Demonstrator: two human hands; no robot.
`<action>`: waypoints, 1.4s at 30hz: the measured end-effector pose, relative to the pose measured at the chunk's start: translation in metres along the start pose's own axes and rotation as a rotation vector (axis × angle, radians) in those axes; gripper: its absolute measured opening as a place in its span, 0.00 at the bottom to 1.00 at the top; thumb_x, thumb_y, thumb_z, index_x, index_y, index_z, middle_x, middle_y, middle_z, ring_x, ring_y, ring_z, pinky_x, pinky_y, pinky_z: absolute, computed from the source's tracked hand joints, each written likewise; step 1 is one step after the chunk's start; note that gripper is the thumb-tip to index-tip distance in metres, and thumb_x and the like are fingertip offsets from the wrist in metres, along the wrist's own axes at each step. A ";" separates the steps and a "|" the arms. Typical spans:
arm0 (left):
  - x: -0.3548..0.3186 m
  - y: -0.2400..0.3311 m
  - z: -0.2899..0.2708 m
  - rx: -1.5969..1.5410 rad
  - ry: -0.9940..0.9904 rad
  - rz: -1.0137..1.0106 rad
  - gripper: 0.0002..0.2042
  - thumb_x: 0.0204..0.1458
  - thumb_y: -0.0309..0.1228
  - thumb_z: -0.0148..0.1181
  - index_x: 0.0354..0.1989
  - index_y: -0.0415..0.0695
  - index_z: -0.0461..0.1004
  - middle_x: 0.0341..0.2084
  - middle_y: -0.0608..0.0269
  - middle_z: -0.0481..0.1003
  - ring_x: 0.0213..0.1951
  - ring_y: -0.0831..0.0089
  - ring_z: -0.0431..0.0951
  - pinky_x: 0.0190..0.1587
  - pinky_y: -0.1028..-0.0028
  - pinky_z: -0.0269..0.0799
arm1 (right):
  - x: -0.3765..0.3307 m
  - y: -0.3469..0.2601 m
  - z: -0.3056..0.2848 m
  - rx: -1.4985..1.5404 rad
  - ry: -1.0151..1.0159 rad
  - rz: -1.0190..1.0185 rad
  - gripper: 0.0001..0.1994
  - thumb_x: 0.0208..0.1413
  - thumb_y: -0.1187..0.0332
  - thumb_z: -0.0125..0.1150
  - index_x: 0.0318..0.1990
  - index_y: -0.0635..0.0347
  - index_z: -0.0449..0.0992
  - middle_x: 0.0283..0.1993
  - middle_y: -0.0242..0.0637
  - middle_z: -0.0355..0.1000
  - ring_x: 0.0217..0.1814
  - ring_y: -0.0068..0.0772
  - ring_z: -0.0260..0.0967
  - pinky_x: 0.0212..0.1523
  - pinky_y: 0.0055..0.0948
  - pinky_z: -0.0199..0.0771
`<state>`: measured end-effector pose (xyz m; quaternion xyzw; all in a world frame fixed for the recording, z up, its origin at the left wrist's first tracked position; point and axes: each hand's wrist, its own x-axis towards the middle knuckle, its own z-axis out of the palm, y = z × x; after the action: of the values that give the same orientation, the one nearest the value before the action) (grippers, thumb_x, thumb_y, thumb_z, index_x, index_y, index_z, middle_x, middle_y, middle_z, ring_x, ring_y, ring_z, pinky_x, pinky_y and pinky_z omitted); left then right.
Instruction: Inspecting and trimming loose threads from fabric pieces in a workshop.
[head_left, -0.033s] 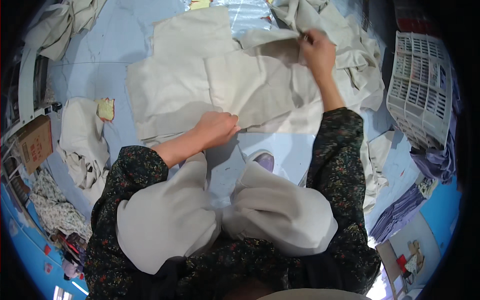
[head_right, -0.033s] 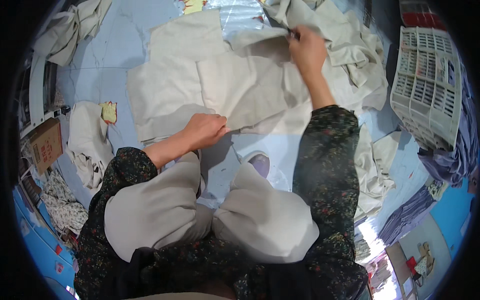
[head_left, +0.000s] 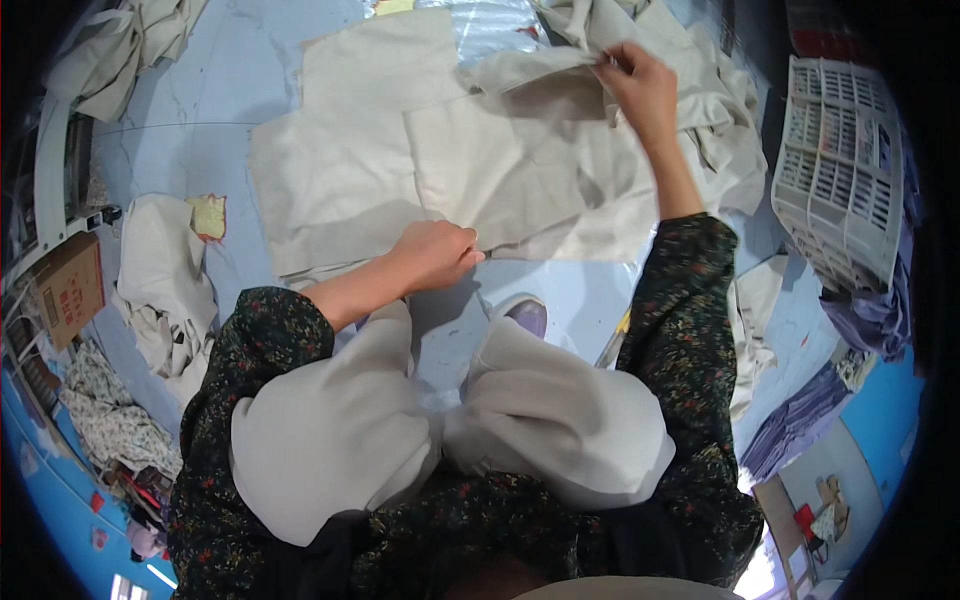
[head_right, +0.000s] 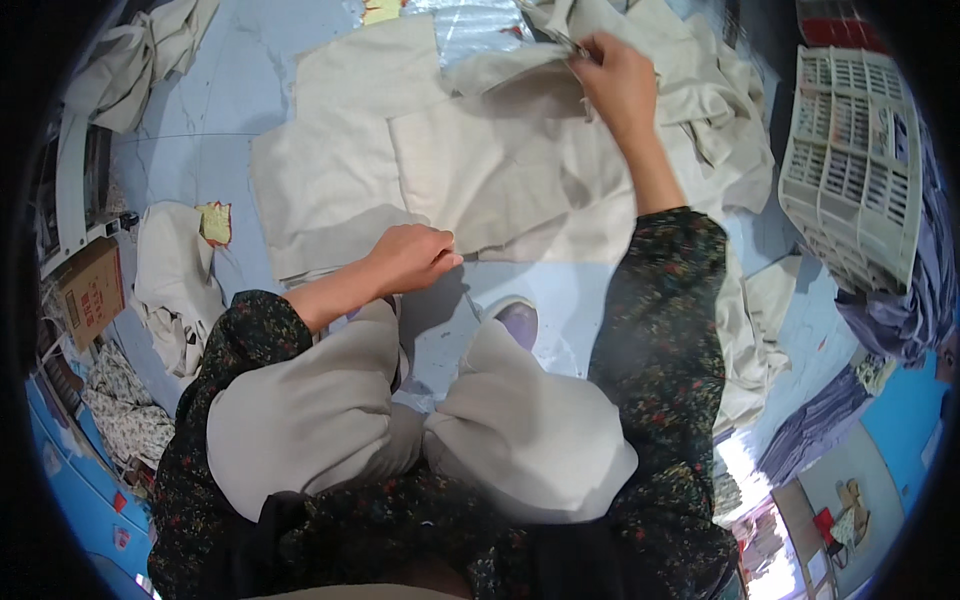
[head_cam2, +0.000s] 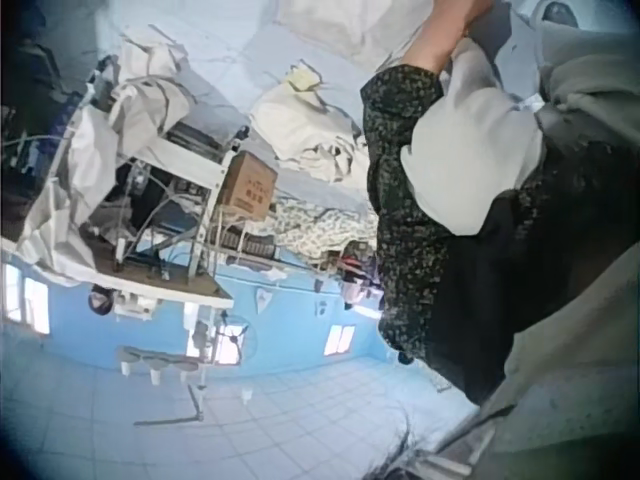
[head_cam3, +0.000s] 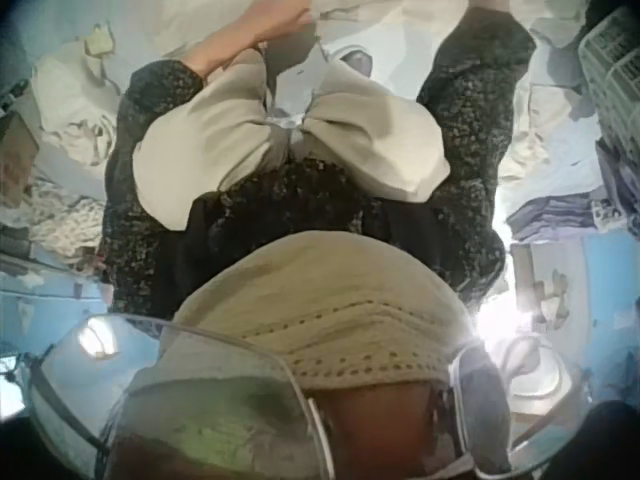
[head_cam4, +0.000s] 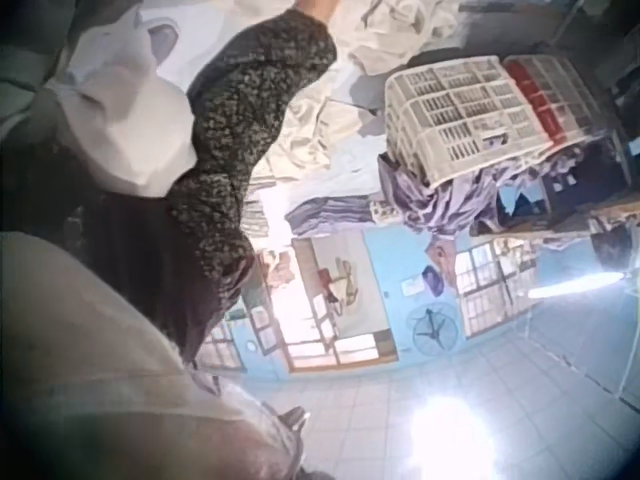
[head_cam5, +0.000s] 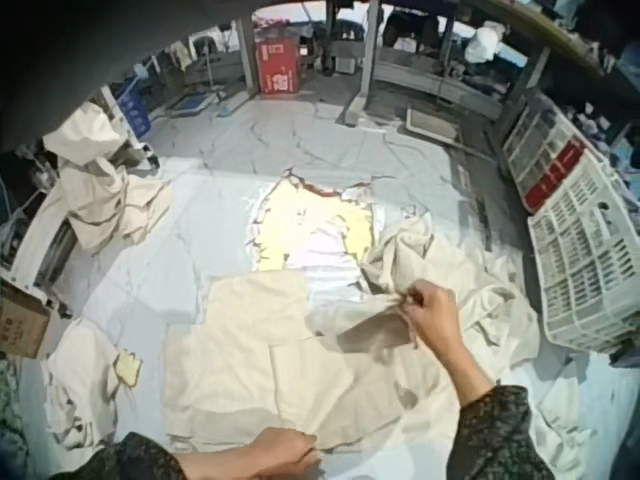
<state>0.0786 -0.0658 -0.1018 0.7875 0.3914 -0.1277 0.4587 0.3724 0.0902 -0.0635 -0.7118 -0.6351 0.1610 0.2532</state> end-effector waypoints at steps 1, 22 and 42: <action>0.003 0.005 0.004 -0.140 -0.106 0.027 0.10 0.58 0.35 0.59 0.34 0.39 0.77 0.32 0.54 0.79 0.34 0.58 0.81 0.35 0.62 0.76 | 0.009 -0.007 -0.019 0.220 -0.167 0.059 0.06 0.52 0.72 0.66 0.37 0.63 0.81 0.28 0.29 0.77 0.31 0.16 0.70 0.36 0.22 0.71; -0.048 -0.088 -0.177 -1.686 0.529 0.379 0.26 0.63 0.28 0.54 0.70 0.43 0.59 0.48 0.56 0.77 0.43 0.66 0.81 0.38 0.70 0.81 | 0.067 -0.097 -0.201 1.251 -0.496 0.032 0.12 0.61 0.69 0.59 0.46 0.69 0.77 0.40 0.39 0.79 0.39 0.29 0.77 0.44 0.31 0.79; -0.154 -0.214 -0.015 -0.426 0.987 -0.428 0.16 0.53 0.22 0.59 0.52 0.37 0.78 0.49 0.54 0.79 0.55 0.63 0.76 0.60 0.68 0.67 | -0.156 0.016 0.051 0.464 -0.126 0.307 0.09 0.54 0.72 0.66 0.40 0.61 0.74 0.29 0.38 0.75 0.31 0.26 0.71 0.34 0.27 0.69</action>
<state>-0.1827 -0.0715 -0.1406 0.5475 0.7265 0.2464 0.3342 0.3349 -0.0569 -0.1289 -0.7112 -0.4805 0.3827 0.3419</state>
